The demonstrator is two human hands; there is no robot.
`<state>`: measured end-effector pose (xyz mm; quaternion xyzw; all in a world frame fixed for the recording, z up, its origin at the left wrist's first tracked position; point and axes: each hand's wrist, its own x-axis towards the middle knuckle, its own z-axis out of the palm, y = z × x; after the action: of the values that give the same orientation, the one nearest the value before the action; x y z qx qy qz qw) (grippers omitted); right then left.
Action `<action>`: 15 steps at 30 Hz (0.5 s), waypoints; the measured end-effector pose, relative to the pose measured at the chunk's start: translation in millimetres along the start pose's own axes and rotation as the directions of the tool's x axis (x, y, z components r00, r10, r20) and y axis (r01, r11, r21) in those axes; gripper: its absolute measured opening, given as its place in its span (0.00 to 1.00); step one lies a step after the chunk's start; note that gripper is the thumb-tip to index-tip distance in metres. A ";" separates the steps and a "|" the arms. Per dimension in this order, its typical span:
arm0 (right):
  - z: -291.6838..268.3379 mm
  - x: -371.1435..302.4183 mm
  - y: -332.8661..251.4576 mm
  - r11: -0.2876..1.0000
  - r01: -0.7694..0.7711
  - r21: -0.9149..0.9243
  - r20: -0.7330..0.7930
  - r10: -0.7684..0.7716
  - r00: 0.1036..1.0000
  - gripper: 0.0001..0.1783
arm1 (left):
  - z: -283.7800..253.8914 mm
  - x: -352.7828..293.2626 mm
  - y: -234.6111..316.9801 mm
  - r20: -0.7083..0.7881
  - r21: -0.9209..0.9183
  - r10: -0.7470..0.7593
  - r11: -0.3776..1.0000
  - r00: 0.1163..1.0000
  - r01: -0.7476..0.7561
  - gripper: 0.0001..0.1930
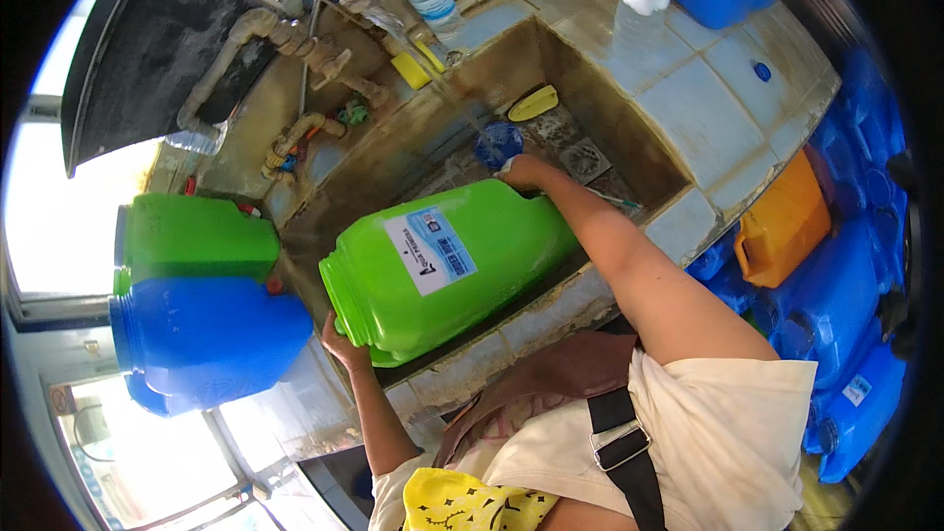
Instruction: The person washes several large plastic jerrycans and their caps in a tiled sink. They rinse the containers under running water, scrub the exterior and interior with a sponge, and use a toothbrush to clean the cap threads. The person handles green and blue jerrycans one at a time, rinsing and scrubbing each before moving to the next.
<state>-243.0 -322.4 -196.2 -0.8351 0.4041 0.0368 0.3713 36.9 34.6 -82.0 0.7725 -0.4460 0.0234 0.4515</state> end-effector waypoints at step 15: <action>12.0 -60.7 2.0 0.976 0.220 0.006 -0.233 -0.212 0.949 0.16 | 6.1 2.2 -77.0 -0.010 -0.469 -0.258 0.855 0.966 0.223 0.09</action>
<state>-282.3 -276.0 -184.1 -0.8669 0.3513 -0.1077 0.3369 90.7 43.7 -136.7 0.6904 -0.3219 -0.1126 0.6380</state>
